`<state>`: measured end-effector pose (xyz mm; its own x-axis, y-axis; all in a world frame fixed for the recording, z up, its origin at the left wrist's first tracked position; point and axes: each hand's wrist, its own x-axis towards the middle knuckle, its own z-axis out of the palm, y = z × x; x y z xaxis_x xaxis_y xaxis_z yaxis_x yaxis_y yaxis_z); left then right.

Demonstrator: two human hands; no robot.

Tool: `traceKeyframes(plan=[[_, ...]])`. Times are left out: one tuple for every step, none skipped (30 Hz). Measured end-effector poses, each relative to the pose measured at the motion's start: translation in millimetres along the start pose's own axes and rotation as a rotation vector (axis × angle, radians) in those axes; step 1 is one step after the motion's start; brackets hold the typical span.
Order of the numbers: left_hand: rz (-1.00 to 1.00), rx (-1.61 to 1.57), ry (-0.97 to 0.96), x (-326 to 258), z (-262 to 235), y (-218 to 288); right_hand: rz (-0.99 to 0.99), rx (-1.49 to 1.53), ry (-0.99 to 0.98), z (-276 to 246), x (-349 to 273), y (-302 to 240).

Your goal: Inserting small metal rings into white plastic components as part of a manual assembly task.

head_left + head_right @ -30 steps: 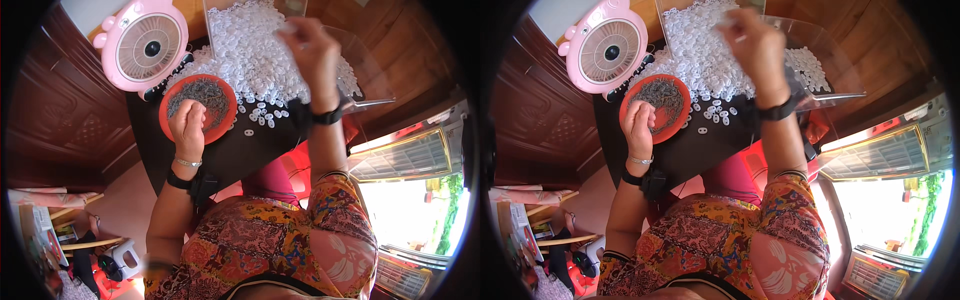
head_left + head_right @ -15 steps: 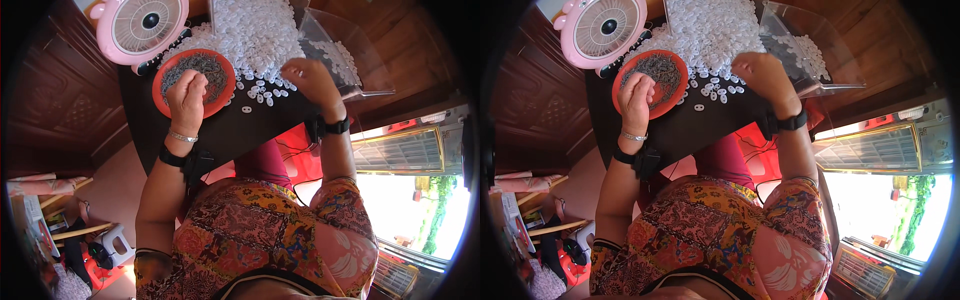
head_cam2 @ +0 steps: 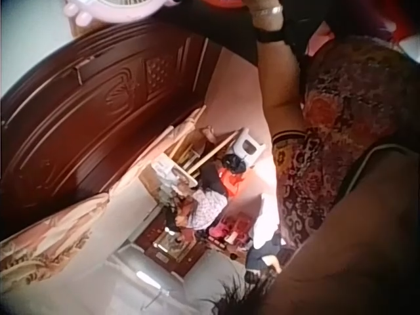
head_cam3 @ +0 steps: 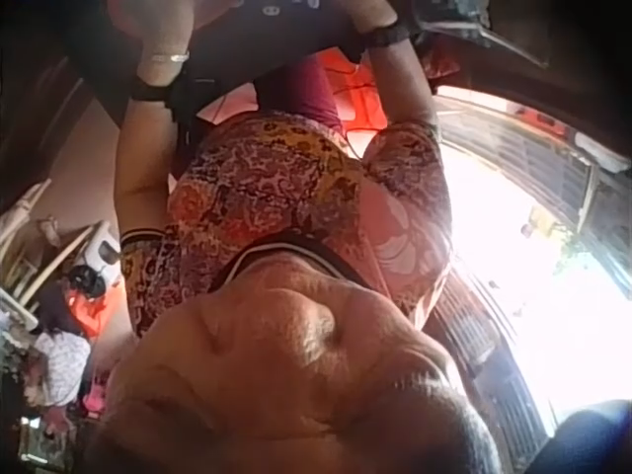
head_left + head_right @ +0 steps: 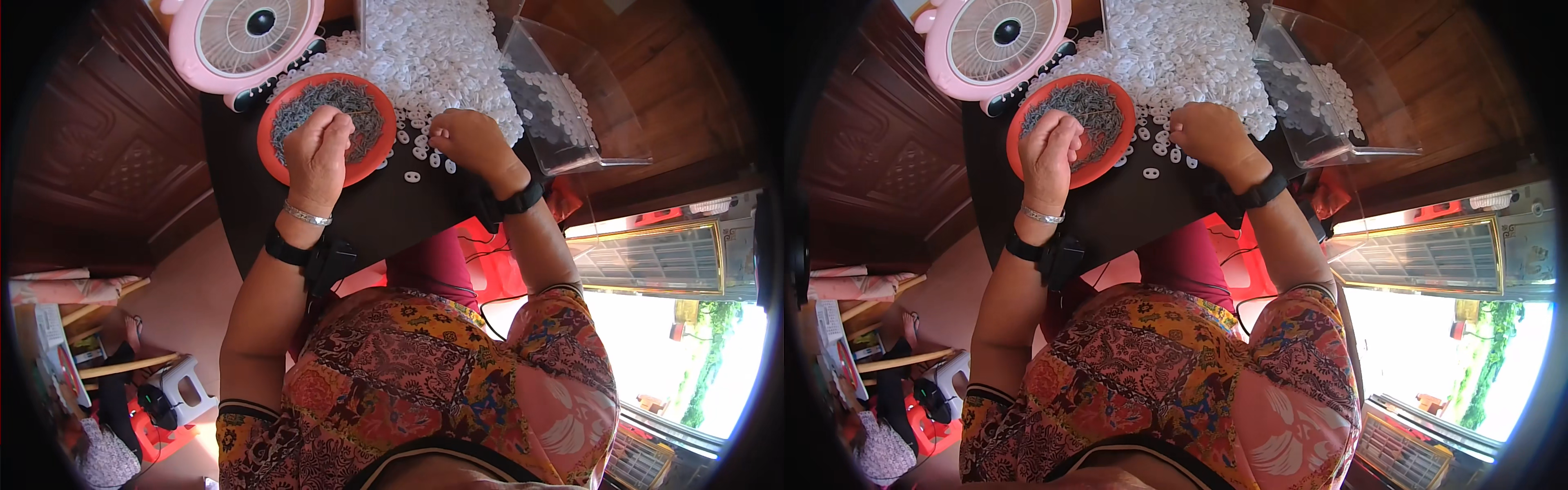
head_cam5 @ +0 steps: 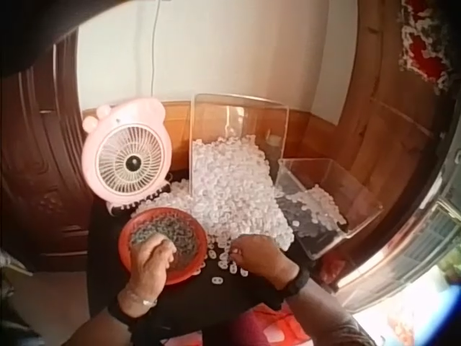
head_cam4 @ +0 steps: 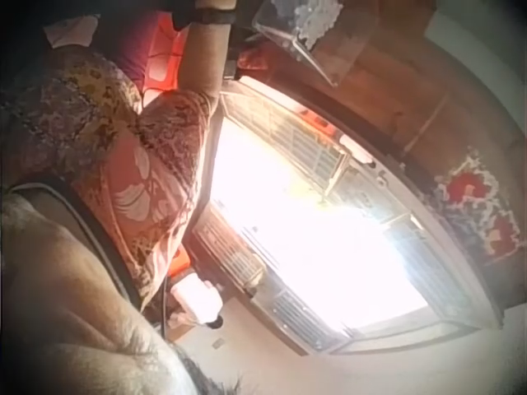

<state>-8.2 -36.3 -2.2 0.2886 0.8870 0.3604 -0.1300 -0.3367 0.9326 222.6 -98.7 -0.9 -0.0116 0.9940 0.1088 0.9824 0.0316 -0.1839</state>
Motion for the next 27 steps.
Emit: traceKeyframes(plan=[[-0.001, 0.004, -0.003, 0, 0, -1, -0.002, 0.0, -0.001, 2, 3, 0], [-0.003, 0.008, -0.006, 0, 0, -1, -0.009, 0.023, 0.016, 5, 6, 0], [-0.005, 0.008, -0.005, 0, 1, -1, -0.015, 0.046, 0.033, 7, 8, 0], [0.003, 0.014, 0.003, 0, 1, 0, -0.015, 0.047, 0.031, 9, 10, 1], [0.012, 0.02, 0.012, 0, 1, 0, -0.028, 0.087, 0.04, 11, 14, 2], [0.012, 0.021, 0.015, 0, 0, 0, -0.042, 0.127, 0.049, 12, 16, 2], [0.0, 0.023, 0.008, 0, 0, 0, -0.045, 0.127, 0.048, 12, 17, 2], [-0.01, 0.024, 0.001, 0, -1, 0, -0.068, 0.13, 0.043, 11, 18, 3], [-0.009, 0.024, 0.004, 1, -1, -1, -0.092, 0.133, 0.039, 10, 18, 4], [0.001, 0.011, 0.009, 1, 0, -1, -0.096, 0.132, 0.039, 8, 18, 6], [0.011, -0.002, 0.013, 1, 0, -2, -0.116, 0.174, 0.009, 5, 16, 7], [0.012, -0.002, 0.016, 1, 0, -3, -0.135, 0.216, -0.02, 4, 16, 8], [0.017, 0.013, 0.011, 1, 1, -3, -0.138, 0.215, -0.021, 4, 17, 7], [0.023, 0.029, 0.005, 1, 1, -3, -0.137, 0.176, -0.01, 6, 18, 7], [0.024, 0.03, 0.007, 0, 1, -2, -0.136, 0.137, 0.002, 7, 19, 6], [0.011, 0.042, -0.001, 0, 1, 0, -0.138, 0.136, 0.002, 6, 21, 5], [-0.003, 0.054, -0.008, 0, 1, 1, -0.126, 0.12, -0.026, 4, 22, 4], [-0.001, 0.055, -0.006, -1, 1, 0, -0.114, 0.103, -0.054, 3, 24, 2], [-0.01, 0.053, -0.007, -1, 0, -1, -0.117, 0.103, -0.053, 3, 24, 1], [-0.018, 0.052, -0.008, 0, 0, -2, -0.13, 0.136, -0.037, 4, 23, -1], [-0.015, 0.053, -0.005, 1, -1, -1, -0.144, 0.17, -0.022, 5, 23, -3], [-0.024, 0.057, -0.001, 1, -1, -1, -0.148, 0.17, -0.022, 4, 23, -5], [-0.034, 0.061, 0.002, 1, -1, -1, -0.135, 0.176, -0.021, 4, 23, -6], [-0.033, 0.063, 0.004, 2, -1, -1, -0.123, 0.182, -0.021, 3, 23, -7], [-0.046, 0.076, 0.0, 2, -1, -2, -0.126, 0.184, -0.021, 1, 25, -9], [-0.059, 0.091, -0.001, 3, -1, -3, -0.122, 0.355, -0.016, -2, 27, -12], [-0.059, 0.096, 0.005, 3, -1, -3, -0.117, 0.526, -0.013, -8, 30, -17]])
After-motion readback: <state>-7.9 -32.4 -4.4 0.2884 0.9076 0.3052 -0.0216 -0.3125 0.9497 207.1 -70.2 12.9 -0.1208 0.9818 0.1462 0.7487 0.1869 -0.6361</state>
